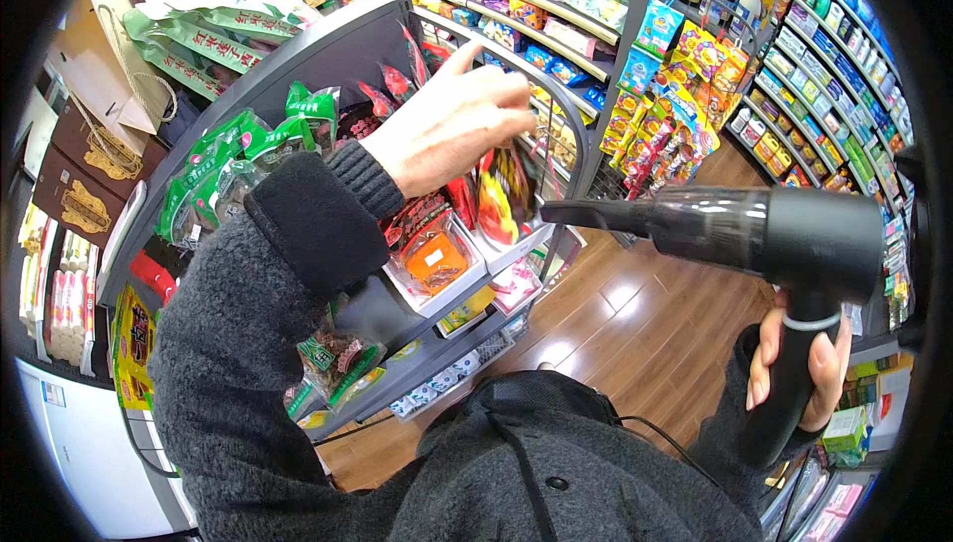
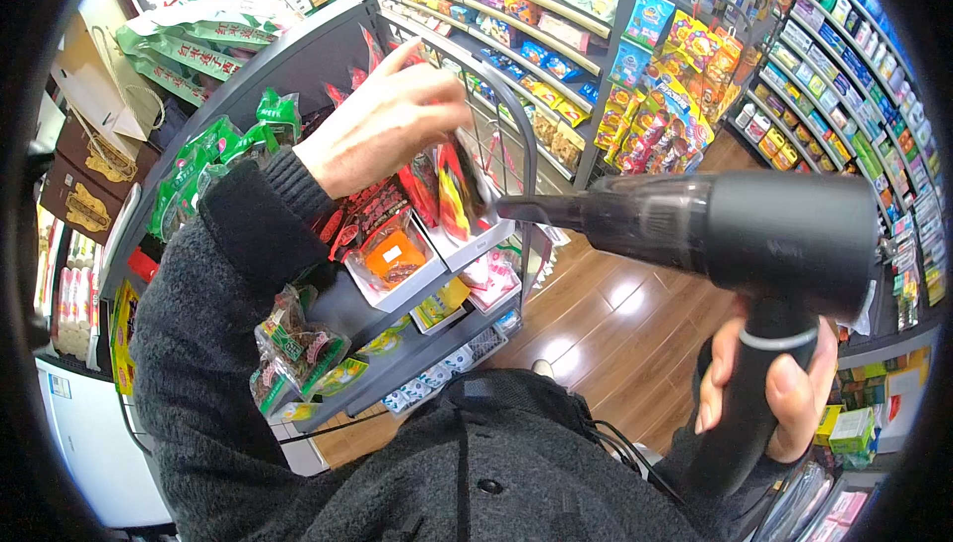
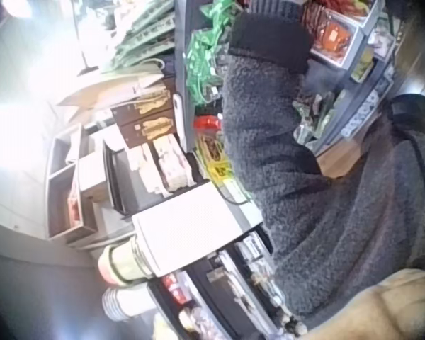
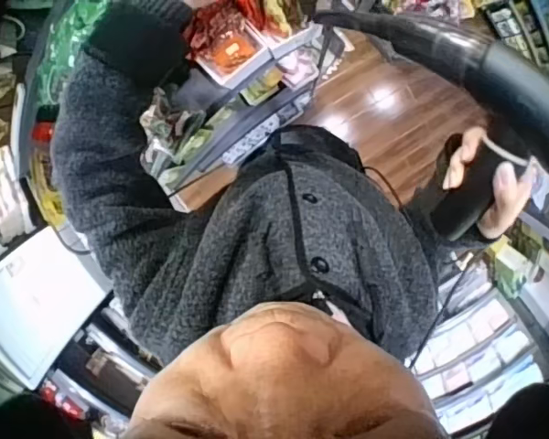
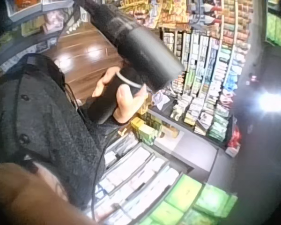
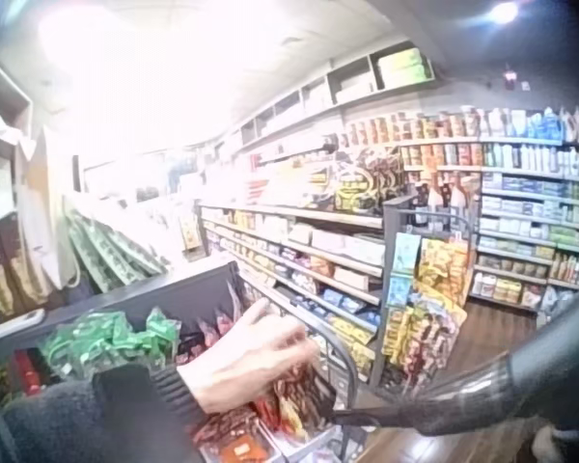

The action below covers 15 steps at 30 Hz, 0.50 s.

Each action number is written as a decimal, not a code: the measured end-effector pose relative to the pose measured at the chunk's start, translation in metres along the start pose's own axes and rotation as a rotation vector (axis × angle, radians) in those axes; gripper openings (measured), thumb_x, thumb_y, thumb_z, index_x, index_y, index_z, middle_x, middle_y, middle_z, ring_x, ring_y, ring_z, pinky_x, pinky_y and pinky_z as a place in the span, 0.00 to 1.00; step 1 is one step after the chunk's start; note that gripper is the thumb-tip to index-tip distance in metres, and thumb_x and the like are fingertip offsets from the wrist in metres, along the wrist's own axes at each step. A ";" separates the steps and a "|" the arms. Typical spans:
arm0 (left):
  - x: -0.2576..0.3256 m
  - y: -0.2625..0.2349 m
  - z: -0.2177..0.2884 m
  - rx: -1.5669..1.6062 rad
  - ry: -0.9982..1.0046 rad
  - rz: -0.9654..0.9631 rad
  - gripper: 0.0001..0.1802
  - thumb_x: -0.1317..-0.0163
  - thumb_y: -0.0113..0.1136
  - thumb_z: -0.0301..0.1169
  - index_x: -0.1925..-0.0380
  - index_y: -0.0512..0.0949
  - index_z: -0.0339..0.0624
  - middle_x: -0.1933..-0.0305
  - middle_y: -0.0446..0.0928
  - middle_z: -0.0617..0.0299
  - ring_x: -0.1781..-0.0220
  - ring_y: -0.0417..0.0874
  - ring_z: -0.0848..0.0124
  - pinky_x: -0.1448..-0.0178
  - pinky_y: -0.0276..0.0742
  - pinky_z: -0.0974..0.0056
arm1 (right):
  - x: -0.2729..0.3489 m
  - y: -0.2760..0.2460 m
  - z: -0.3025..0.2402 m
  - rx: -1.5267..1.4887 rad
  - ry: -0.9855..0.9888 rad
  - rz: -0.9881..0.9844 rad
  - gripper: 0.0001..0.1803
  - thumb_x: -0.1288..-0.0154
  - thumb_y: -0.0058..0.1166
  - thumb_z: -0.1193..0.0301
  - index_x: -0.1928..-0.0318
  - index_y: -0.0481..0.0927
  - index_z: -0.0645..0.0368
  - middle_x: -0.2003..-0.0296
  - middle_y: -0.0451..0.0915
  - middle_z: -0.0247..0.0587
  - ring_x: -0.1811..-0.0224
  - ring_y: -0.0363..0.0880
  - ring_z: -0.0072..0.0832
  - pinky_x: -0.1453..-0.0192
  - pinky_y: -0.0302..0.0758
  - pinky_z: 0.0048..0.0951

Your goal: The person uses a handheld barcode scanner to scan multiple packaged food items on store shelves. They pick up each item, scan its barcode, and place it back on the shelf, moving along the aisle to continue scanning additional products.

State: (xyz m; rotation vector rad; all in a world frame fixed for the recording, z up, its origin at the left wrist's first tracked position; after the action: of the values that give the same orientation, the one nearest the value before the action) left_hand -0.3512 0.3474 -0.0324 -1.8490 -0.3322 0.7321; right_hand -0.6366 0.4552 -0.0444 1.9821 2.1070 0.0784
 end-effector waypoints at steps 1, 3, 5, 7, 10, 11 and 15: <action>0.002 -0.008 -0.005 0.021 -0.045 0.082 0.17 0.51 0.66 0.25 0.60 0.75 0.42 0.58 0.74 0.58 0.49 0.76 0.60 0.33 0.63 0.49 | 0.005 -0.005 -0.001 -0.029 -0.004 0.003 0.38 0.40 0.59 0.57 0.44 0.59 0.76 0.76 0.72 0.54 0.87 0.74 0.33 0.85 0.77 0.29; 0.010 -0.028 -0.013 0.060 -0.131 0.239 0.23 0.53 0.69 0.26 0.56 0.72 0.42 0.56 0.74 0.57 0.48 0.75 0.57 0.38 0.68 0.52 | 0.013 -0.019 -0.002 -0.072 -0.007 -0.065 0.38 0.36 0.57 0.59 0.40 0.54 0.76 0.74 0.71 0.55 0.85 0.76 0.35 0.83 0.80 0.31; 0.017 -0.014 -0.032 0.141 -0.247 0.001 0.28 0.57 0.75 0.32 0.56 0.71 0.39 0.49 0.72 0.52 0.45 0.74 0.51 0.40 0.70 0.55 | 0.025 -0.034 -0.005 -0.111 -0.019 -0.033 0.37 0.34 0.57 0.60 0.40 0.54 0.76 0.73 0.71 0.55 0.84 0.77 0.36 0.82 0.81 0.32; 0.032 0.009 -0.036 0.366 -0.223 -0.292 0.28 0.58 0.76 0.35 0.57 0.74 0.38 0.47 0.71 0.51 0.44 0.73 0.51 0.38 0.69 0.53 | 0.031 -0.042 -0.009 -0.169 -0.011 -0.100 0.35 0.33 0.56 0.61 0.42 0.54 0.77 0.72 0.72 0.56 0.82 0.80 0.39 0.79 0.84 0.35; 0.048 0.030 -0.025 0.183 -0.029 -0.382 0.28 0.59 0.76 0.35 0.56 0.78 0.40 0.42 0.71 0.52 0.39 0.71 0.52 0.35 0.68 0.53 | 0.035 -0.041 -0.009 -0.247 -0.015 -0.240 0.38 0.33 0.55 0.62 0.39 0.51 0.80 0.72 0.72 0.59 0.81 0.82 0.42 0.78 0.85 0.38; 0.050 0.038 -0.029 0.144 -0.076 -0.430 0.26 0.58 0.75 0.32 0.56 0.79 0.41 0.40 0.70 0.52 0.38 0.71 0.54 0.36 0.68 0.53 | 0.036 -0.038 -0.007 -0.271 0.006 -0.249 0.39 0.34 0.57 0.62 0.38 0.51 0.79 0.72 0.73 0.59 0.81 0.81 0.43 0.78 0.85 0.39; 0.047 0.060 -0.036 -0.059 0.007 -0.343 0.16 0.56 0.71 0.30 0.64 0.83 0.43 0.43 0.72 0.55 0.40 0.72 0.58 0.39 0.69 0.55 | 0.030 -0.010 0.011 -0.315 0.115 -0.208 0.42 0.40 0.65 0.64 0.37 0.55 0.78 0.71 0.75 0.60 0.80 0.81 0.46 0.79 0.83 0.40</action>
State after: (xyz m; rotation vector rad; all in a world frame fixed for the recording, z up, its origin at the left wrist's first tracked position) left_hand -0.2994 0.3226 -0.0942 -1.7876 -0.6541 0.4833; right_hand -0.6454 0.4828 -0.0616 1.6060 2.1976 0.4651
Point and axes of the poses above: each hand's wrist, its own x-axis away from the middle knuckle, its own y-axis out of the palm, z = x × y, the point moved 9 cm from there along -x, towards the middle knuckle
